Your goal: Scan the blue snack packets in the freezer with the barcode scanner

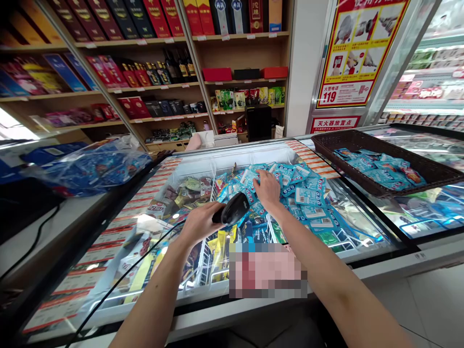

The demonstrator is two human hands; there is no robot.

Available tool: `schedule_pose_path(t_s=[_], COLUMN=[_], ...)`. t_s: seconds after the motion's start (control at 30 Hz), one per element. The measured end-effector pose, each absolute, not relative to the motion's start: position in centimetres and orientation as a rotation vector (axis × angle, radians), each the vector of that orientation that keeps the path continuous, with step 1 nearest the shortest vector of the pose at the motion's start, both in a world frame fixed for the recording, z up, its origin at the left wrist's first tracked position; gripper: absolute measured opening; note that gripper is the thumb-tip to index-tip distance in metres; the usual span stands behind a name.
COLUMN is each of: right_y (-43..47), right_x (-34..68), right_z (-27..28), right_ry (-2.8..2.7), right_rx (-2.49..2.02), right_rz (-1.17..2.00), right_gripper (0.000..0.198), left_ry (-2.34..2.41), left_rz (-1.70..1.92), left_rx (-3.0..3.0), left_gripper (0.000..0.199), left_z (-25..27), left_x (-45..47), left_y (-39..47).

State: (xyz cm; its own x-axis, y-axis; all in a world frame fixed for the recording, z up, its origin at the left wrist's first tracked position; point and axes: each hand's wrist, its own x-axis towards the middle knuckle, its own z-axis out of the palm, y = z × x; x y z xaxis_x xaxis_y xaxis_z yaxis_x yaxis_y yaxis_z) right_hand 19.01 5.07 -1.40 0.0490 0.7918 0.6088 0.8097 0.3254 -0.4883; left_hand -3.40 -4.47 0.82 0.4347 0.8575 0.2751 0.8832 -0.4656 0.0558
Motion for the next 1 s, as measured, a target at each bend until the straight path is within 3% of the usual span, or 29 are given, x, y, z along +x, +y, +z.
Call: schedule_pose_path(t_s=[0.53,0.67,0.8,1.0], right_y=[6.0,5.4,4.3,1.1], right_x=[19.9,19.9,19.9,20.7], right_z=[-1.4,-0.4,1.0,3.6], right_ry=[-1.816,-1.786,-1.779,-1.923], right_rx=[-1.401,-1.339,-1.346,-1.428], right_rz=[-0.018,-0.043,-0.077,-0.156], right_gripper=[0.03,0.032,0.043,0.069], left_ry=[-1.481,-1.483,-1.469,-1.493], left_rz=[-0.376,-0.424,-0.547,-1.033], left_rx=[-2.752,-2.765,-2.85,-2.823], left_gripper=[0.045,0.057,0.07,0.062], left_z=[1.0,0.9,1.2,1.4], left_x=[-1.3,-1.0,-1.7,-2.3], left_y=[-5.3,-5.8,-6.5,-7.0])
